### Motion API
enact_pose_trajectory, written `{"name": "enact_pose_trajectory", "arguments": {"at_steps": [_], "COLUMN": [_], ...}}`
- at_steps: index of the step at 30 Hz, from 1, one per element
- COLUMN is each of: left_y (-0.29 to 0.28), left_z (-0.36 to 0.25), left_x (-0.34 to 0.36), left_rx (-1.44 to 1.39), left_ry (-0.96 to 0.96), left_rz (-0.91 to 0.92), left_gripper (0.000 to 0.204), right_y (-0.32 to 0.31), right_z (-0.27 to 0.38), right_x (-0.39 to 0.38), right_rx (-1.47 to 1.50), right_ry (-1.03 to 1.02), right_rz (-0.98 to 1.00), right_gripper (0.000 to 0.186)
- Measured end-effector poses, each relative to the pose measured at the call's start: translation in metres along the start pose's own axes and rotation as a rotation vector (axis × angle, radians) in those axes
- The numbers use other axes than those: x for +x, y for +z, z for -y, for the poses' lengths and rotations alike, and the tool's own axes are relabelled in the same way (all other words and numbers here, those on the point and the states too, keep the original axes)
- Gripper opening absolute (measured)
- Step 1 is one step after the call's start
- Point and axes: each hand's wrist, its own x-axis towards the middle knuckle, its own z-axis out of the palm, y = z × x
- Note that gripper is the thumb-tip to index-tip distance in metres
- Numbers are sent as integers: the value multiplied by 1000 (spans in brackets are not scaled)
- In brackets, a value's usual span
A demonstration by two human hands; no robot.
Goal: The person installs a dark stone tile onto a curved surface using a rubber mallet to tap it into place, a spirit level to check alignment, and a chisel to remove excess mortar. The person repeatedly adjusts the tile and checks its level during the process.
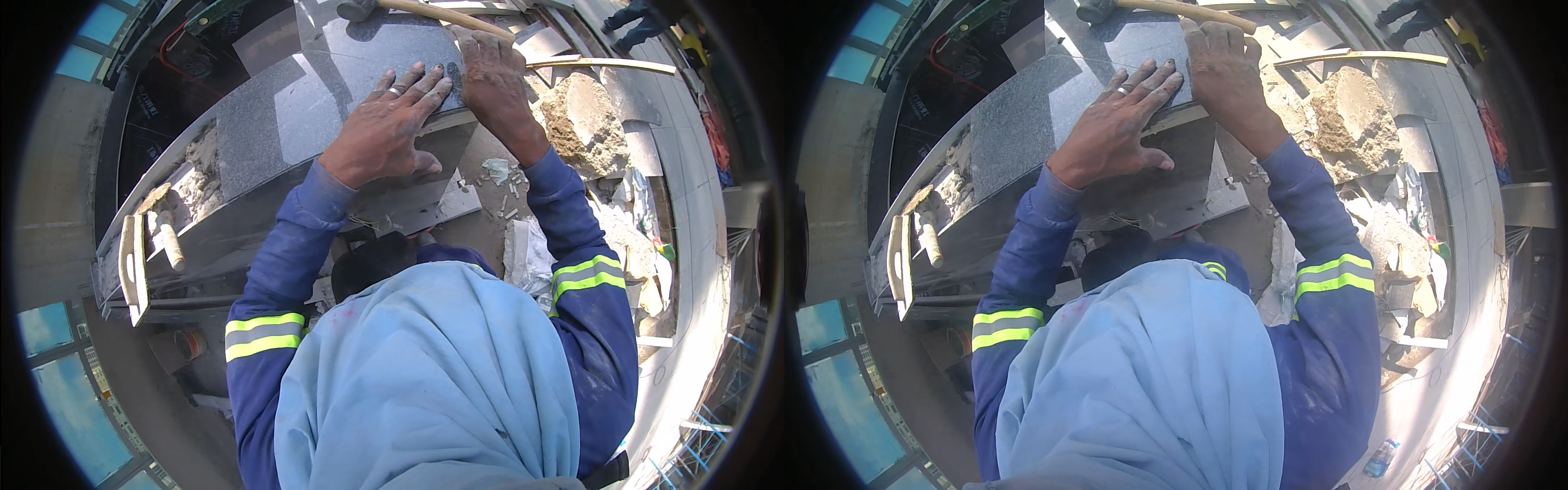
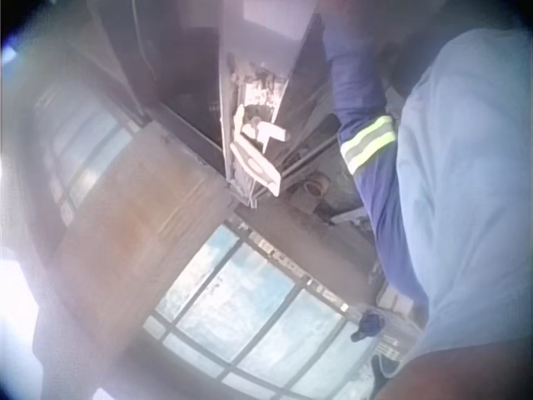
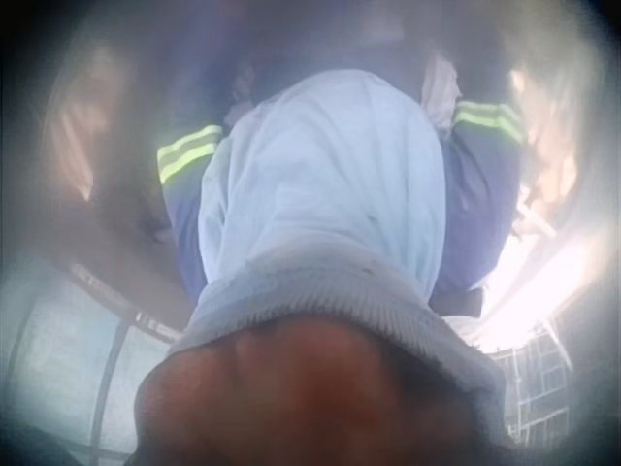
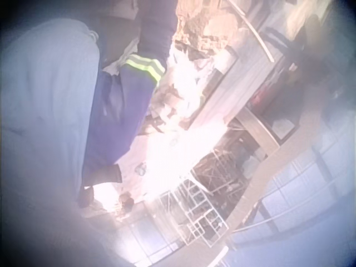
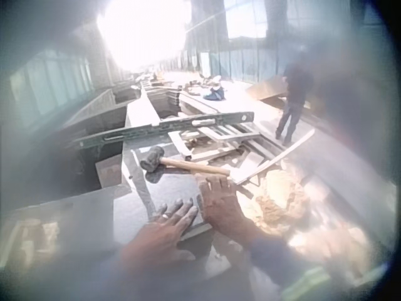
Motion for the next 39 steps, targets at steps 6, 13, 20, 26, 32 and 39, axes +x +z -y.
{"name": "enact_pose_trajectory", "arguments": {"at_steps": [6, 13, 20, 26, 32, 39], "left_y": [1, -17, -20, -24, -15, -18], "left_z": [-42, -41, -26, -35, -15, -21], "left_x": [-65, -194, -253, -245, -269, -253], "left_rx": [-285, -674, -911, -1004, -954, -985], "left_ry": [52, -311, -642, -714, -594, -513], "left_rz": [-65, -323, -653, -964, -890, -1017], "left_gripper": [93, 38, 19, 9, 11, 11], "right_y": [-55, -67, -72, -77, -75, -59], "right_z": [24, 68, 128, 115, 60, 154], "right_x": [-37, -52, -47, -2, 4, -54], "right_rx": [469, 902, 1203, 830, 215, -77], "right_ry": [-30, 513, 288, 267, 110, 180], "right_rz": [-129, 149, 411, 130, 157, 155], "right_gripper": [41, 24, 21, 28, 29, 52]}}
